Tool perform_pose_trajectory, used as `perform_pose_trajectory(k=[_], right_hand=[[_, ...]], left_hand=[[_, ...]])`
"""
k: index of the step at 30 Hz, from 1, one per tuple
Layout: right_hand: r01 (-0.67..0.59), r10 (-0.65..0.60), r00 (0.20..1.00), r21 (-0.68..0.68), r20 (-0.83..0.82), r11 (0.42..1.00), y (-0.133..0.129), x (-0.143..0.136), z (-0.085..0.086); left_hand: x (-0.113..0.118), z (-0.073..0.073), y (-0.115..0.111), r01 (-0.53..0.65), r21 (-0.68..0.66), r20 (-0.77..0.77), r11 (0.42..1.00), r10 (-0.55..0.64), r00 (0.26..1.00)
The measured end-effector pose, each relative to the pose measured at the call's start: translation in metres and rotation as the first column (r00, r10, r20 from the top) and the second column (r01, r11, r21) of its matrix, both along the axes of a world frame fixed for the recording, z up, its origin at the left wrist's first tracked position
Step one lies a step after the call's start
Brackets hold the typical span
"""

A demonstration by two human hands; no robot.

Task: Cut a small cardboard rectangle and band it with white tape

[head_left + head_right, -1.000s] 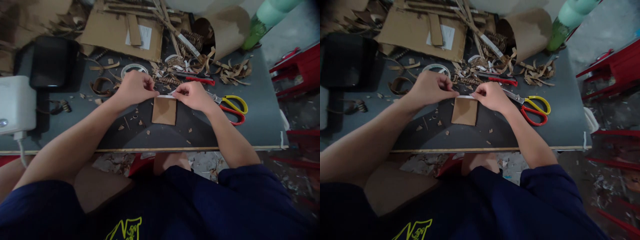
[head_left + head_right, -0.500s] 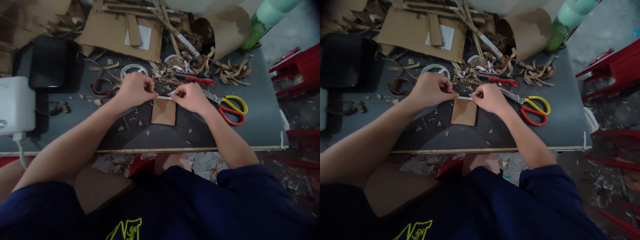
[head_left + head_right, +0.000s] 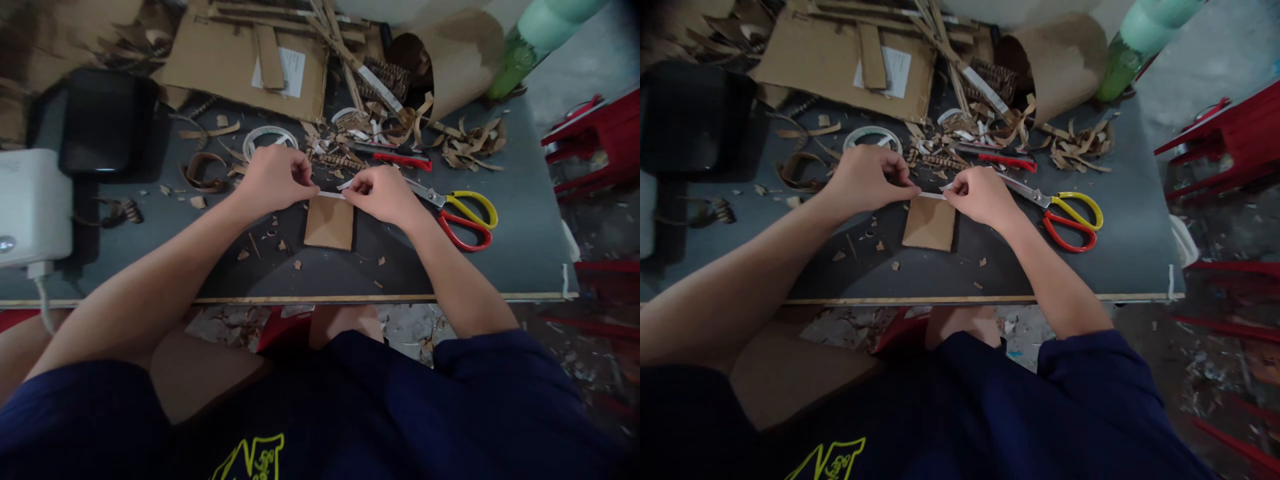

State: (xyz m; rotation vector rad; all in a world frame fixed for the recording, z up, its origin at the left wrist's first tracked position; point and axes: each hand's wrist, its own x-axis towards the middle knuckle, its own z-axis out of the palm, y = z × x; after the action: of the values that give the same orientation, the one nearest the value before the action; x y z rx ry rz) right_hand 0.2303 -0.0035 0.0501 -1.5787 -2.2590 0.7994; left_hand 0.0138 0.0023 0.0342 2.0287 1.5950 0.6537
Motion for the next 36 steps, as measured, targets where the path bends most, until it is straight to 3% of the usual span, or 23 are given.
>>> perform_pose_trajectory(k=[10, 15, 19, 23, 28, 32, 36], right_hand=[[0.107, -0.11, 0.993, -0.064, -0.035, 0.992, -0.004, -0.007, 0.001], [0.21, -0.209, 0.977, 0.027, -0.051, 0.977, 0.001, -0.001, -0.005], [0.12, -0.121, 0.987, -0.019, -0.106, 0.993, 0.003, 0.004, -0.008], [0.016, -0.009, 0.991, 0.054, -0.132, 0.998, 0.002, 0.006, -0.01], [-0.092, 0.094, 0.99, 0.022, -0.108, 0.996, 0.002, 0.011, -0.008], [-0.12, 0.122, 0.987, 0.024, -0.108, 0.993, 0.001, 0.012, -0.009], [-0.065, 0.072, 0.981, 0.041, -0.183, 0.997, 0.001, 0.01, -0.009]], left_hand=[[-0.006, -0.011, 0.004, 0.036, 0.018, 0.046, 0.999, -0.037, 0.998], [-0.005, -0.006, 0.001, 0.037, 0.0, 0.0, 0.999, -0.037, 0.999], [-0.009, -0.003, 0.005, 0.112, 0.048, -0.08, 0.993, -0.108, 0.991], [-0.016, -0.014, 0.013, 0.277, 0.092, 0.003, 0.956, -0.278, 0.96], [-0.018, -0.019, 0.015, 0.327, 0.109, 0.001, 0.939, -0.329, 0.944], [-0.018, -0.014, 0.014, 0.373, 0.114, -0.037, 0.921, -0.371, 0.928], [-0.017, -0.015, 0.015, 0.361, 0.164, 0.001, 0.918, -0.366, 0.931]])
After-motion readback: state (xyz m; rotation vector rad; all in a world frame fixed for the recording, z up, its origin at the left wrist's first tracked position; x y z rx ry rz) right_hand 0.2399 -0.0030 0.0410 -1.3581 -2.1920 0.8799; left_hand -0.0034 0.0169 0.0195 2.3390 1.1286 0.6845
